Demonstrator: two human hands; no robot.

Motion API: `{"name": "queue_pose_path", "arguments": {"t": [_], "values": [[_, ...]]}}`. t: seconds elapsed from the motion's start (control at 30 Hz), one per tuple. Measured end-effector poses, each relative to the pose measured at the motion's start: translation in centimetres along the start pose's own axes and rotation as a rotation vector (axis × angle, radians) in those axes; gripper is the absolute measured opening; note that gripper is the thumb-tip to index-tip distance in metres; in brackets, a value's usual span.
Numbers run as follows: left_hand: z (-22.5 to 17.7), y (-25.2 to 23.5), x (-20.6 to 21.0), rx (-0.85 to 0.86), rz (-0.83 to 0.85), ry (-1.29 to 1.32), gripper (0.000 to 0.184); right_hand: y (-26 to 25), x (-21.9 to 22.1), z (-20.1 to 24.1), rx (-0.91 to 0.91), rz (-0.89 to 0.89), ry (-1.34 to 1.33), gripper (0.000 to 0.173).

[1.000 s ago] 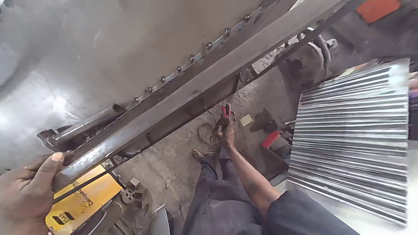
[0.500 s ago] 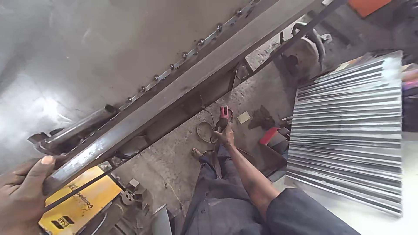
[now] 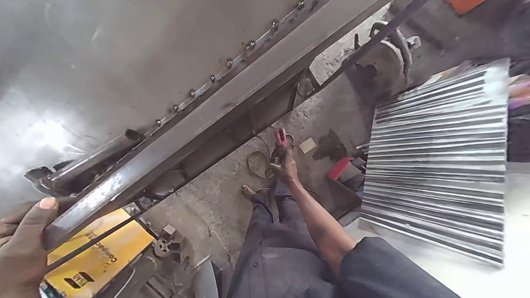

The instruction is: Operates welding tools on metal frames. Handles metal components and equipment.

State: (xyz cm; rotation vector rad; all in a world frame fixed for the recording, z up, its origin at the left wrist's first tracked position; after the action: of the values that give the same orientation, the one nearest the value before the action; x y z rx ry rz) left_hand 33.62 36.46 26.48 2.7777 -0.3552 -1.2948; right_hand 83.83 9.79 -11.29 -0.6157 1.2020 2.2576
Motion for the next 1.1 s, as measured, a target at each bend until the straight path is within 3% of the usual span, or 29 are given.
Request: {"name": "queue_pose_path", "arguments": {"t": [0.17, 0.4, 0.77, 1.0, 1.1], "values": [[-0.2, 0.3, -0.1, -0.017, -0.015, 0.009, 0.035, 0.6, 0.3, 0.7, -0.088, -0.064, -0.030, 0.097], [0.0, 0.2, -0.2, -0.009, -0.033, -0.020, 0.033, 0.2, 0.0, 0.4, -0.049, -0.060, -0.007, 0.099], [3.8, 0.2, -1.6, -0.029, -0.019, 0.008, 0.033, 0.2, -0.3, 0.3, -0.026, -0.040, 0.012, 0.095], [4.3, 0.2, -1.9, -0.022, -0.025, -0.025, 0.034, 0.5, -0.7, 0.4, -0.059, -0.069, -0.012, 0.095], [5.8, 0.3, -2.6, -0.030, -0.011, -0.093, 0.038, 0.0, -0.3, 0.1, -0.039, 0.010, 0.056, 0.098]]}}
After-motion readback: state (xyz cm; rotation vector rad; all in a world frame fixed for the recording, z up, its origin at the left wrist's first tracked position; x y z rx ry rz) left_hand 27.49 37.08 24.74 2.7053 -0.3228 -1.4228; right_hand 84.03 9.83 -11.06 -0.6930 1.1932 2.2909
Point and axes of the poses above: each hand's wrist, its own y-axis away from the middle knuckle, its own x-axis out of the palm, z = x × y, the point moved 7 cm from there along -y, towards the middle knuckle, and after that the axes turned 4 degrees about -z, right-handed, at the moved point
